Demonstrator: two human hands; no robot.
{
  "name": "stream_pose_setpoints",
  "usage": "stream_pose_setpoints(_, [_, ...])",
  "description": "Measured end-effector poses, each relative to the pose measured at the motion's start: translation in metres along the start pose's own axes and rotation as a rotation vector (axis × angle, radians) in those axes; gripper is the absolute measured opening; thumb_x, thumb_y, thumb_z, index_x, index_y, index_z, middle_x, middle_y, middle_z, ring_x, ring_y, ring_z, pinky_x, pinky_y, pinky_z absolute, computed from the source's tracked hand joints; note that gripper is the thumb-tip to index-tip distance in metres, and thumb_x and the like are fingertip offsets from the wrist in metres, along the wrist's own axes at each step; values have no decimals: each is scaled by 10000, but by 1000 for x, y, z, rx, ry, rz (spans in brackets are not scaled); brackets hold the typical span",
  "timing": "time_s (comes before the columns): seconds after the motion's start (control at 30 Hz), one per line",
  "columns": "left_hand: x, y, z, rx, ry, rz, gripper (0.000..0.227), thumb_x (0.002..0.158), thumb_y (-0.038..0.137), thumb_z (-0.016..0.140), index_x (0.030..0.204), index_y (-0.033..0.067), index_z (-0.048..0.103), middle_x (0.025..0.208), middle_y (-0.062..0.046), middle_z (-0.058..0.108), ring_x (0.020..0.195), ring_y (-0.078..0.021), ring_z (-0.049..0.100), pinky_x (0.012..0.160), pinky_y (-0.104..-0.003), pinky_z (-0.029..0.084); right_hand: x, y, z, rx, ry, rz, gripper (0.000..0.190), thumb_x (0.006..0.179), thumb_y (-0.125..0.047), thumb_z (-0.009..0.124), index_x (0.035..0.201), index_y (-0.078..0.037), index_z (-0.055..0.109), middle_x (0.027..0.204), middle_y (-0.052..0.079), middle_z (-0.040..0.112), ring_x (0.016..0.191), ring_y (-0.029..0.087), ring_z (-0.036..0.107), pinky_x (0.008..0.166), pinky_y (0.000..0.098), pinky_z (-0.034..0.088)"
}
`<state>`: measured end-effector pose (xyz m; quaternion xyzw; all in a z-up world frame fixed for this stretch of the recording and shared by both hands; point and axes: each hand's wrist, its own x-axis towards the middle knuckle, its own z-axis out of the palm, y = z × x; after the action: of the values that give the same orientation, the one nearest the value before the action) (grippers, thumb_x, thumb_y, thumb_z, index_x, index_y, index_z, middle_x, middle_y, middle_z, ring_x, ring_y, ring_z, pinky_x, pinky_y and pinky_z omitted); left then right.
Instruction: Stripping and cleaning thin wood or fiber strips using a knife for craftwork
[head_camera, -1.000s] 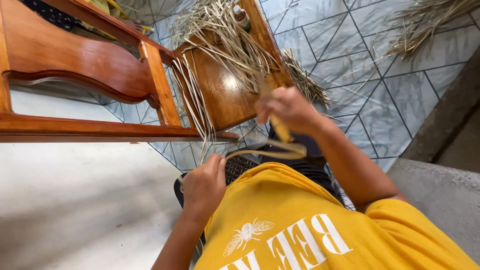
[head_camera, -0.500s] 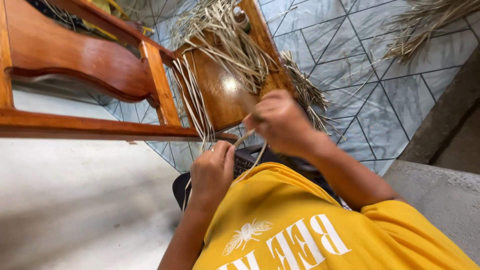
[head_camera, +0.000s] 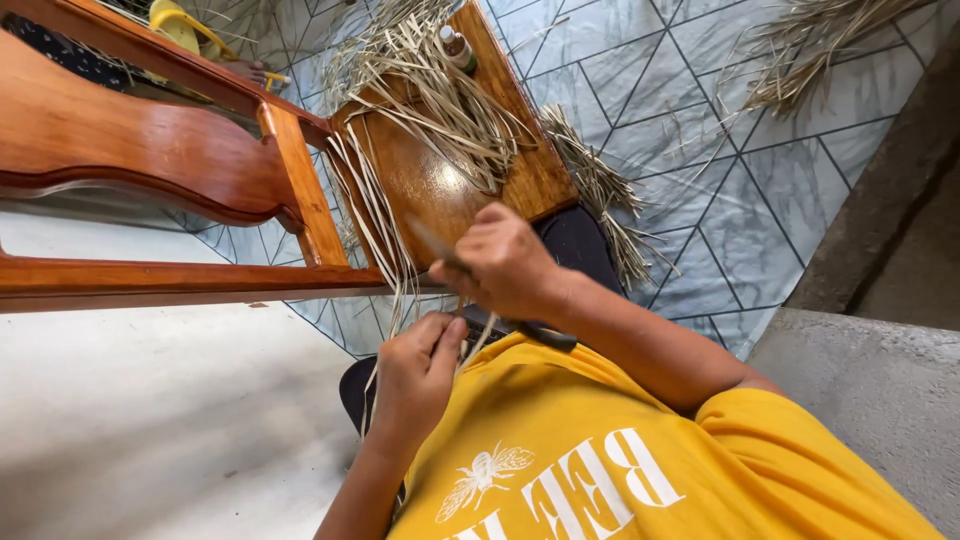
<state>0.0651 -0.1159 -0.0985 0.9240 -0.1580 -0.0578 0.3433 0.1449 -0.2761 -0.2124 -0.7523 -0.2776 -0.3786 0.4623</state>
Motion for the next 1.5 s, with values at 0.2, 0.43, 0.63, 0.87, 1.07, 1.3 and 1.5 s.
stream_pose_setpoints(0.2, [-40, 20, -35, -235, -108, -187, 184, 955, 77, 653, 861, -5, 788, 547, 0, 606, 452, -84, 396, 420, -257, 299, -39, 100, -11, -286, -153, 240, 498, 1174, -209, 524, 701, -154, 669, 576, -42, 720, 383, 100, 562, 702, 279, 524])
stream_pose_setpoints(0.43, [-89, 8, -60, -216, -177, -229, 212, 897, 137, 707, 757, 29, 824, 523, -43, 725, 407, -103, 520, 390, -240, 415, -113, 175, -29, -478, -81, 446, 477, 1135, -283, 645, 688, -145, 735, 601, -17, 711, 509, 188, 640, 762, 328, 496])
stream_pose_setpoints(0.63, [-122, -23, -102, -44, -77, -133, 228, 908, 299, 698, 760, 150, 788, 593, 13, 813, 423, -46, 681, 433, -180, 610, -212, 239, -51, -713, -205, 623, 617, 1220, -476, 531, 675, -219, 665, 560, -60, 660, 553, 183, 681, 770, 362, 510])
stream_pose_setpoints(0.87, [-134, -61, -140, -413, 600, 101, 147, 1171, 349, 561, 1283, 257, 537, 871, -11, 639, 765, -86, 670, 810, -235, 636, -286, 281, -72, -310, 126, 1395, 575, 1107, -633, 512, 725, -302, 786, 682, 8, 706, 844, 350, 729, 861, 453, 548])
stream_pose_setpoints(1.07, [18, -66, -13, -825, 621, 5, 161, 989, -10, 684, 1049, 139, 701, 1424, -115, 694, 1359, -172, 616, 1138, -270, 450, -70, 150, -25, 680, 390, 1284, 559, 1042, -403, 585, 629, -46, 707, 423, 86, 444, 360, 165, 466, 424, 282, 358])
stream_pose_setpoints(1.3, [38, -57, 56, -874, 558, -113, 160, 887, -31, 801, 1033, 35, 796, 1217, -79, 613, 1155, -152, 580, 991, -316, 554, 2, 4, 6, 799, -6, 825, 523, 1122, -392, 507, 953, -25, 838, 949, 194, 802, 846, 234, 718, 875, 327, 516])
stream_pose_setpoints(1.5, [26, -74, 7, -1043, 685, -127, 102, 927, -21, 749, 994, 47, 785, 1069, -66, 616, 900, -111, 545, 773, -253, 460, -30, 35, 14, 620, -182, 956, 635, 1113, -455, 521, 599, -165, 757, 522, 11, 666, 487, 111, 601, 591, 258, 511])
